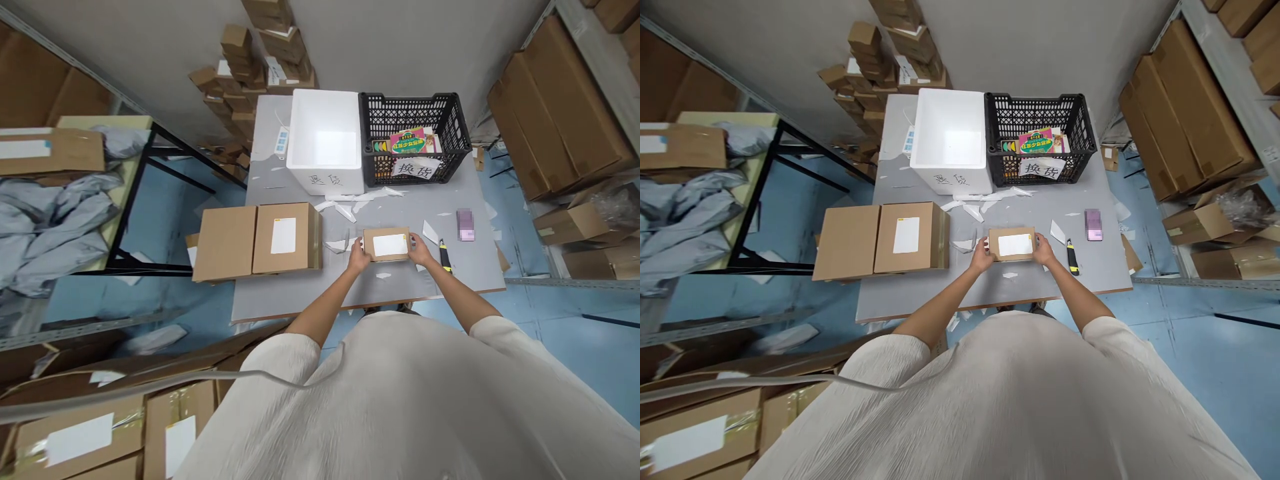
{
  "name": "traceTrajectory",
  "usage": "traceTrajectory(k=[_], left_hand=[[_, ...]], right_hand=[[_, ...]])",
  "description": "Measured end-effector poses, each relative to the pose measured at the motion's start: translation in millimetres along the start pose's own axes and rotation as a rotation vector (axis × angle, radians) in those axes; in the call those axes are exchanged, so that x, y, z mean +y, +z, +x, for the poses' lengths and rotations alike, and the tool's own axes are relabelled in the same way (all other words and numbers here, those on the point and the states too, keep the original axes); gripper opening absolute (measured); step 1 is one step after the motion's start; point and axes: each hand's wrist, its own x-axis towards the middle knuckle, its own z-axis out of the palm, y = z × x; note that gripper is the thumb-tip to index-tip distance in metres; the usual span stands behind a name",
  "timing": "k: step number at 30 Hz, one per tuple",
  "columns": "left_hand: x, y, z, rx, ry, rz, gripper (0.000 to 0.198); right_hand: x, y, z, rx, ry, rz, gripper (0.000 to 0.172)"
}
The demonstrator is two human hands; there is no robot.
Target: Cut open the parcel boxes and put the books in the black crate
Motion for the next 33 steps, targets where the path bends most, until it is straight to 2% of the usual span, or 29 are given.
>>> traceTrajectory(k=[3, 7, 9, 13, 17, 21, 27, 30, 33], left_hand=[[18, 3.3, 19, 0.036, -0.061, -0.119, 0.093], [36, 0.3, 38, 0.026, -0.102, -0.181, 0.091], [40, -5.1, 41, 0.012, -0.108, -0.186, 0.085], [43, -13.9, 40, 0.057, -0.035, -0.188, 0.059], [43, -9.7, 38, 0.097, 0.048, -0.179, 0.044], [34, 1.1, 30, 0.104, 0.041, -0.139, 0.033], [15, 7.3, 14, 0.097, 0.039, -0.079, 0.039], [15, 6.1, 11, 0.077, 0.074, -0.037, 0.036], [20, 3.9, 9, 0.062, 0.105, 0.019, 0.033]], right_hand=[[-12, 1, 13, -0.006, 0.065, 0.119, 0.101], [-27, 2, 22, -0.056, 0.084, 0.199, 0.097], [-31, 2, 22, -0.056, 0.091, 0.231, 0.093], [-37, 0, 22, 0.038, 0.052, 0.281, 0.087], [-36, -4, 23, 0.149, 0.001, 0.256, 0.082], [-20, -6, 16, 0.222, 0.042, 0.235, 0.075], [4, -6, 4, 0.203, 0.114, 0.187, 0.054], [4, -7, 4, 0.204, 0.057, 0.194, 0.044], [2, -7, 8, 0.202, 0.051, 0.198, 0.040]])
